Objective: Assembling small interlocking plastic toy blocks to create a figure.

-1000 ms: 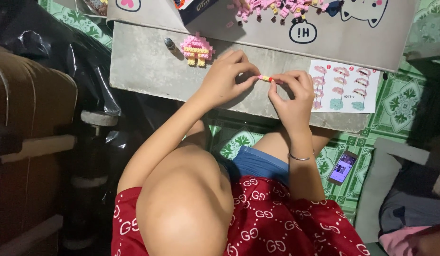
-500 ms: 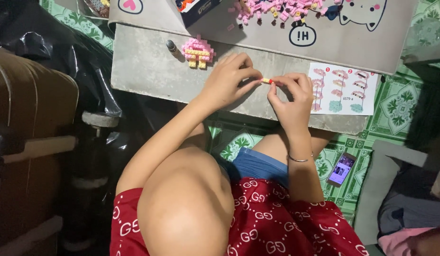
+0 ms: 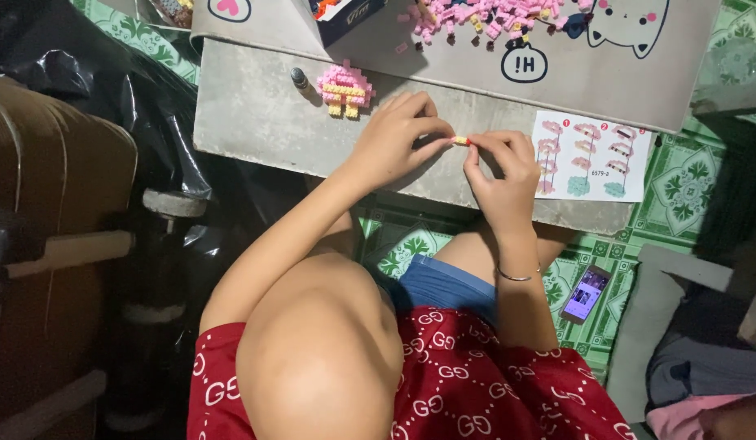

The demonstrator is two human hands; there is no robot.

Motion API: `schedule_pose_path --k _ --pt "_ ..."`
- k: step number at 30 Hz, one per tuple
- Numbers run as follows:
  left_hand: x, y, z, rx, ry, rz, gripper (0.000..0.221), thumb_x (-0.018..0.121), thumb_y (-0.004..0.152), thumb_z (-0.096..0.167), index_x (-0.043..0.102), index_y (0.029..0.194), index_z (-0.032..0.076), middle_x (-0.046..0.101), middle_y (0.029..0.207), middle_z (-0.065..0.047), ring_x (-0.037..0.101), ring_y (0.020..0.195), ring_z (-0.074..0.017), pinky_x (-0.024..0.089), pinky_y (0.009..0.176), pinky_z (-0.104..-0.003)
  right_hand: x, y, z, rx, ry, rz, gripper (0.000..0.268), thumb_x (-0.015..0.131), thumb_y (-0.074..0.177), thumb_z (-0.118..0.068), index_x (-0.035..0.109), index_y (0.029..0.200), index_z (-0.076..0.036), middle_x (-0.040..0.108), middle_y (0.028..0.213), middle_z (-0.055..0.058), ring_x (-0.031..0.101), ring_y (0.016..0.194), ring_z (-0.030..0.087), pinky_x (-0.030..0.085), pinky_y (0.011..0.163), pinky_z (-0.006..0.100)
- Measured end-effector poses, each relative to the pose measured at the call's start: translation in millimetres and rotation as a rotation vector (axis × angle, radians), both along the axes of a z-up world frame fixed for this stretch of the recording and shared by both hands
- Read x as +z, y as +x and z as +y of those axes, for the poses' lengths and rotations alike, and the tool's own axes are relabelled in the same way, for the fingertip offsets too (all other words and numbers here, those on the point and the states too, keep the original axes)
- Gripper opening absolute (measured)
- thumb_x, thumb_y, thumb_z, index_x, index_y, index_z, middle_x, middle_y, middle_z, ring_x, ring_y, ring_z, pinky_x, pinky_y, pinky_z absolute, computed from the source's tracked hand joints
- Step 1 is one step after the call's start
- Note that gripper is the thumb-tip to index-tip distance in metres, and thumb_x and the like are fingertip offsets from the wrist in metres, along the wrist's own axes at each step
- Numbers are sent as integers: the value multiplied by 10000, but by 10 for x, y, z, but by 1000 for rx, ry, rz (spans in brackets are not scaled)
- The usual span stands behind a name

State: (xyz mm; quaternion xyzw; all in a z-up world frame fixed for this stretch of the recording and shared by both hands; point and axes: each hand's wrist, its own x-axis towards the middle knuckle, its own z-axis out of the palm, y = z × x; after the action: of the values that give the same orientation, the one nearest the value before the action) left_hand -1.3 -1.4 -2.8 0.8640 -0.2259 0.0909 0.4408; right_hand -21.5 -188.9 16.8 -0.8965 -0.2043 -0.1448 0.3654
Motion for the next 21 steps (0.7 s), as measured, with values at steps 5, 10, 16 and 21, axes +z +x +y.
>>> schedule_pose_path --k 5,10,16,21 --pt "-36 13 -5 -1 -5 0 90 702 816 224 694 839 138 520 790 -35 535 749 -227 428 720 -355 -9 -6 -14 35 7 23 223 637 817 76 699 969 -76 561 843 58 548 793 251 466 749 367" --pt "-9 5 0 1 -9 26 87 701 819 224 698 836 138 526 794 -30 537 751 -217 426 724 -346 -11 -3 -22 45 -17 6 215 648 807 83 708 938 -76 566 846 68 547 791 261 450 741 374" --pt "-19 8 -1 0 -10 32 89 702 817 228 696 830 140 525 792 -32 536 753 -220 425 730 -347 -1 -1 -3 38 -112 -46 165 663 785 45 707 887 -77 568 889 72 528 813 250 429 748 368" --pt "-17 12 -18 -8 3 21 97 703 819 242 692 842 148 521 791 -31 531 749 -222 427 725 -353 -28 -7 -7 22 -145 -60 144 665 774 28 700 862 -80 558 902 62 514 814 233 418 734 359"
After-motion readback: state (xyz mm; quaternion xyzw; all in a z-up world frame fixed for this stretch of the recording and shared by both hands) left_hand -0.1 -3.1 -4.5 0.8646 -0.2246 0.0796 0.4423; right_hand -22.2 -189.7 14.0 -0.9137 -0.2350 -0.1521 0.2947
